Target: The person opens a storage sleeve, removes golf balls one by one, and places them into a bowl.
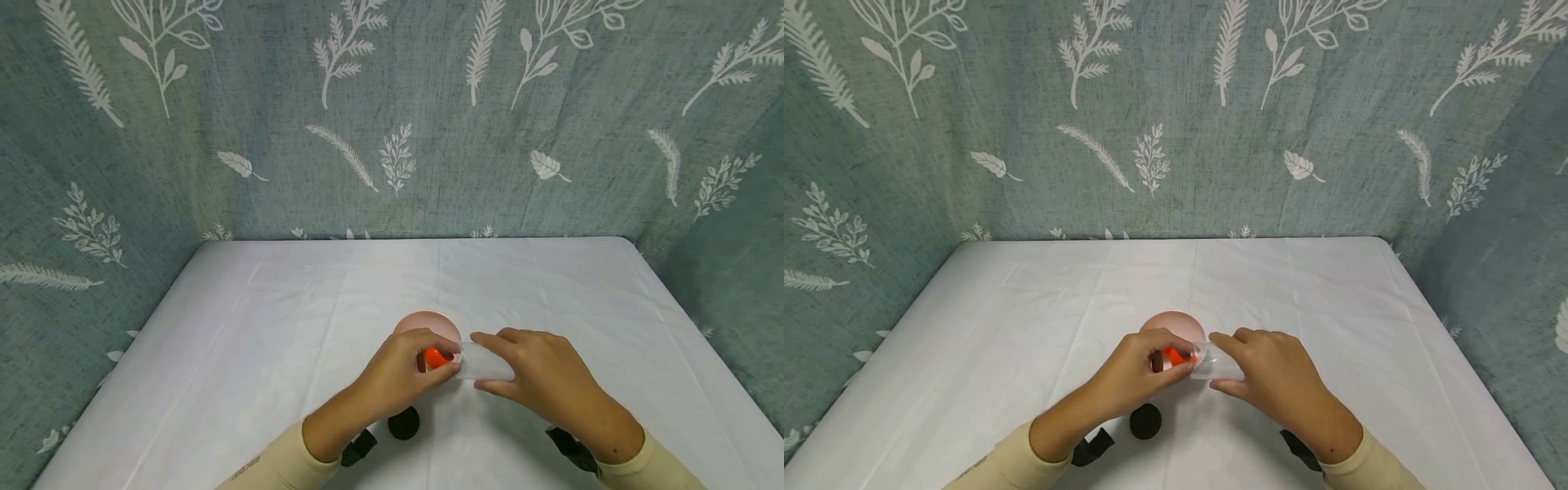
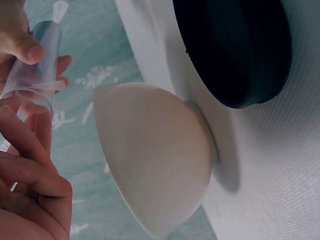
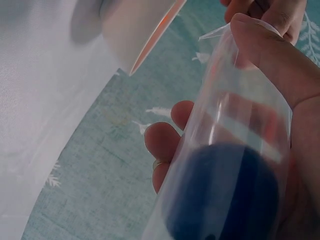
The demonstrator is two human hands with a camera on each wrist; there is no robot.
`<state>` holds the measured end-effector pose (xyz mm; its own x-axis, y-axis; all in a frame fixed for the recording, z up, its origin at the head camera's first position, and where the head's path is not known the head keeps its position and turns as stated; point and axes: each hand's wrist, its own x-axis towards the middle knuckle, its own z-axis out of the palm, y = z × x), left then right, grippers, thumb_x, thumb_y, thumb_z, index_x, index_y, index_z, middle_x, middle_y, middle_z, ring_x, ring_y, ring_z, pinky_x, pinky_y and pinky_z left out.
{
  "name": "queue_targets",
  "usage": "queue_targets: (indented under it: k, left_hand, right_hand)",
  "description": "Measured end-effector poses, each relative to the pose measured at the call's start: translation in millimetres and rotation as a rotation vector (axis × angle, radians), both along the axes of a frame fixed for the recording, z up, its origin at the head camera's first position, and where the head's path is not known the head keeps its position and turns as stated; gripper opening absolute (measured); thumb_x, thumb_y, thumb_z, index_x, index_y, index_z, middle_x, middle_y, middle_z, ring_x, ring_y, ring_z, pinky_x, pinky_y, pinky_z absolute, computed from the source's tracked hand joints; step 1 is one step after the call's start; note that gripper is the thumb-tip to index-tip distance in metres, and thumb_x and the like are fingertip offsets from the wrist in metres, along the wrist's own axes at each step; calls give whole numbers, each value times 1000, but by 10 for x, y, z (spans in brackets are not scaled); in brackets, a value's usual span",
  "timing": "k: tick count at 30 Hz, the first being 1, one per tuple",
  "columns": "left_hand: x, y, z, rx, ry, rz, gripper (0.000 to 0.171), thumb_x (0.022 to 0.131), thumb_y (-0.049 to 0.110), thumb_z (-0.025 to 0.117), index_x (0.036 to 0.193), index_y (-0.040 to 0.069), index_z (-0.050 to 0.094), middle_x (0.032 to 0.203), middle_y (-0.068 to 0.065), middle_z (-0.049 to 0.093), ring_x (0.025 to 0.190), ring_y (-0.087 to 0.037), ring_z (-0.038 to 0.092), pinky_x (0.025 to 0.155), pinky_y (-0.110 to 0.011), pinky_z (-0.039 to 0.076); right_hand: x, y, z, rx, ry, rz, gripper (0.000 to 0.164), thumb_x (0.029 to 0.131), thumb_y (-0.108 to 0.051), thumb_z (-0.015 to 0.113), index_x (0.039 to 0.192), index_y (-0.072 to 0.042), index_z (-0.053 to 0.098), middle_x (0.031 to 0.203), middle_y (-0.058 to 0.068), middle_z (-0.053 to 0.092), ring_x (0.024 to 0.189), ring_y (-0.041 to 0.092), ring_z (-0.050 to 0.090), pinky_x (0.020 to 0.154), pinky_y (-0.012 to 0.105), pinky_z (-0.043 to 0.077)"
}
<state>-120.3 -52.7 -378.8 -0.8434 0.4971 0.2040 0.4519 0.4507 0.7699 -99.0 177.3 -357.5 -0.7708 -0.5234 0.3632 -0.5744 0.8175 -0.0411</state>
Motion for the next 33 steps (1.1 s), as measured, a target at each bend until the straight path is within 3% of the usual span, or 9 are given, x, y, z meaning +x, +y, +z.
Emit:
queue_targets:
  k: [11, 19, 24, 33]
  left_hand:
    - [-30, 55, -28, -13, -38, 2, 22, 90, 23, 77, 109, 12, 76, 98, 8, 71, 62, -3, 50, 58, -19, 48]
    - [-79, 86, -41, -12, -31, -3, 23, 90, 23, 77, 109, 11, 76, 98, 8, 71, 67, -8, 54, 61, -18, 49]
    - [-111, 108, -65, 5, -47, -6, 23, 90, 23, 77, 110, 11, 76, 99, 8, 72, 67, -8, 54, 61, -18, 48]
    - [-161, 136, -79, 8, -62, 9, 23, 90, 25, 76, 111, 14, 75, 100, 9, 72, 62, -2, 52, 58, -20, 48]
  right_hand:
    - [-64, 53, -30, -8, 44, 46, 61, 65, -48, 91, 117, -24, 73, 82, -7, 68, 59, 4, 54, 50, 20, 41]
    - [-111, 67, -18, 22, 46, 31, 62, 64, -50, 90, 118, -25, 73, 82, -7, 68, 59, 6, 56, 51, 21, 43]
    - [-141, 90, -12, 30, 29, 22, 62, 64, -51, 90, 118, -26, 73, 80, -8, 65, 57, 2, 48, 50, 19, 38]
    - [-199, 109, 16, 57, -35, -17, 63, 66, -54, 88, 120, -27, 72, 89, -3, 71, 68, 10, 63, 60, 29, 54]
